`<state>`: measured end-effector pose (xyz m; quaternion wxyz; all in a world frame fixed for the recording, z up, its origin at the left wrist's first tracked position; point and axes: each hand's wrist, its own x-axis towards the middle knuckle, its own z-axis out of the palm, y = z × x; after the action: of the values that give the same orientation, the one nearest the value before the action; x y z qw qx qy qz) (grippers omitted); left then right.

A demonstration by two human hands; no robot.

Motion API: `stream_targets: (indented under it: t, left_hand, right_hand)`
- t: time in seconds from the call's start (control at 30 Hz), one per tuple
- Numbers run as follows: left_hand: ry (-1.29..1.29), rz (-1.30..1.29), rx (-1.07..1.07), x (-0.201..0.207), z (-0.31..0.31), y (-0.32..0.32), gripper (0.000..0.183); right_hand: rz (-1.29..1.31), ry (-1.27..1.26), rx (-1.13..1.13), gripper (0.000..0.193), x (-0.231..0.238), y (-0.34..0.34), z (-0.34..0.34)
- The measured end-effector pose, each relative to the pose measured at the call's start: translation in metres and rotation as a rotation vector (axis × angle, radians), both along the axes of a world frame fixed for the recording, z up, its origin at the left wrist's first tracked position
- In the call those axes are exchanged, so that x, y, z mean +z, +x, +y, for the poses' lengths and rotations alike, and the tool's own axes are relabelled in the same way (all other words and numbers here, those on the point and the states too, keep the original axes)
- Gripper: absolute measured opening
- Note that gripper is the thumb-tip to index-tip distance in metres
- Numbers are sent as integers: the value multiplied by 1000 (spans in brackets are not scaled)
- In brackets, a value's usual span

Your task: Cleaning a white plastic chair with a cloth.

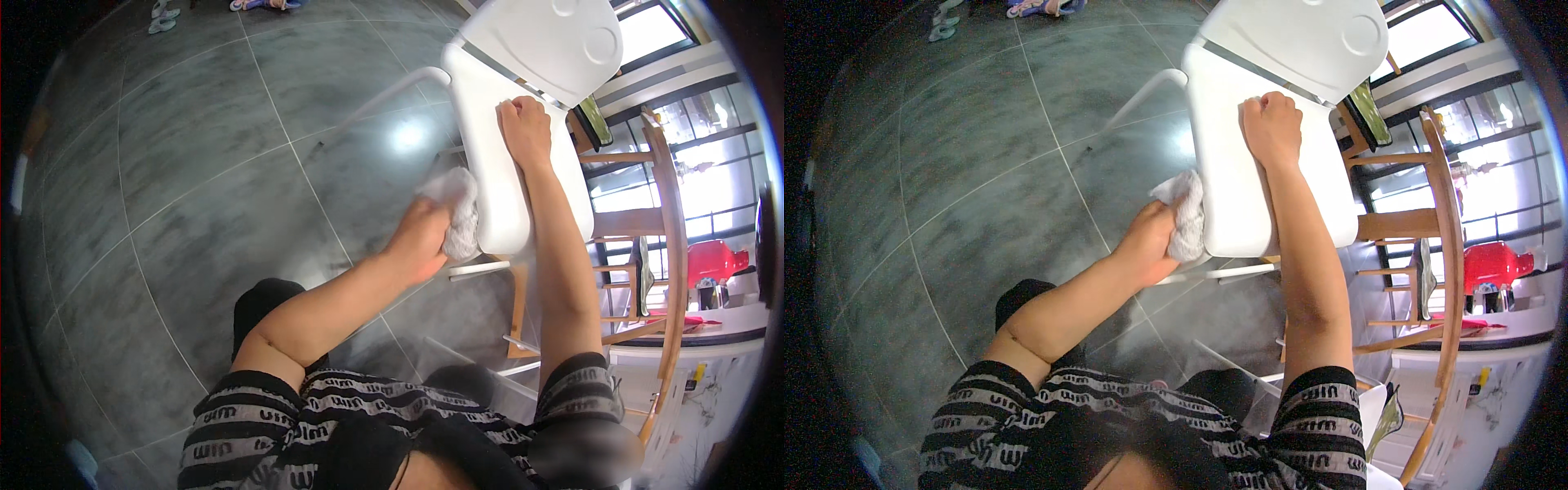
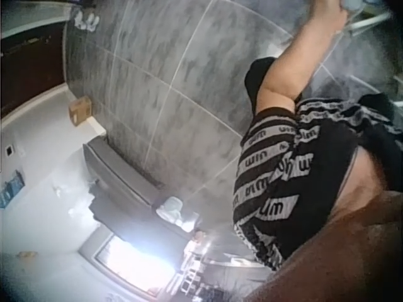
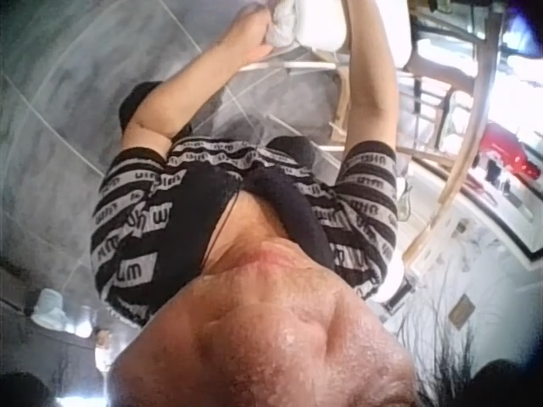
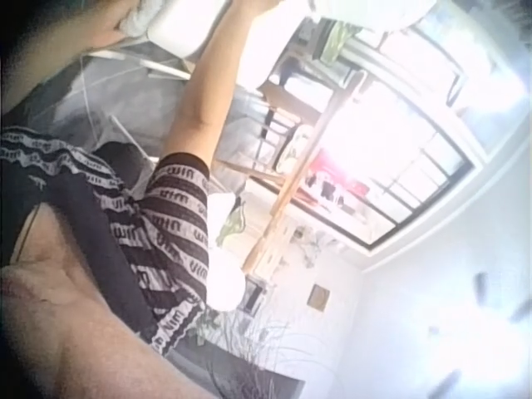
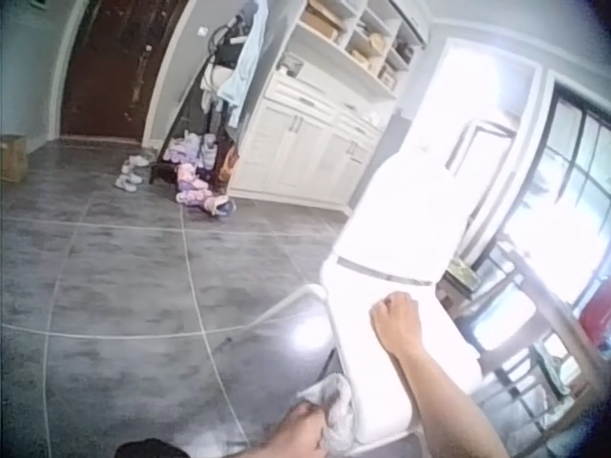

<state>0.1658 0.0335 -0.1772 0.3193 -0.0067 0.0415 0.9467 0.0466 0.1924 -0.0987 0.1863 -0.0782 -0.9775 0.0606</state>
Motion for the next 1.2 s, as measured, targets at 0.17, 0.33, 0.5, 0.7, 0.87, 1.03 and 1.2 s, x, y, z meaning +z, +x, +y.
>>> stream_targets:
  t: [0.17, 0.33, 0.5, 0.7, 0.87, 1.03, 1.2]
  left_hand:
    - [-798, 706, 449, 1, -6, 20, 34]
    - [-827, 313, 280, 24, 0, -29, 27]
    - [-640, 11, 489, 28, 10, -99, 35]
    - [-418, 214, 421, 19, 18, -41, 41]
    - [-719, 91, 433, 27, 6, -120, 38]
    - [-332, -5, 267, 19, 14, -129, 38]
    - [-254, -85, 122, 26, 8, -104, 36]
  right_hand:
    - [0, -6, -3, 37, 1, 0, 4]
    - [35, 21, 26, 36, 1, 3, -1]
    - [53, 17, 49, 35, 0, 0, -8]
    - [68, 40, 37, 33, 0, 4, 1]
    - [97, 31, 74, 33, -1, 2, -8]
    - [37, 12, 43, 34, 2, 1, -3]
    - [59, 3, 44, 33, 1, 2, -1]
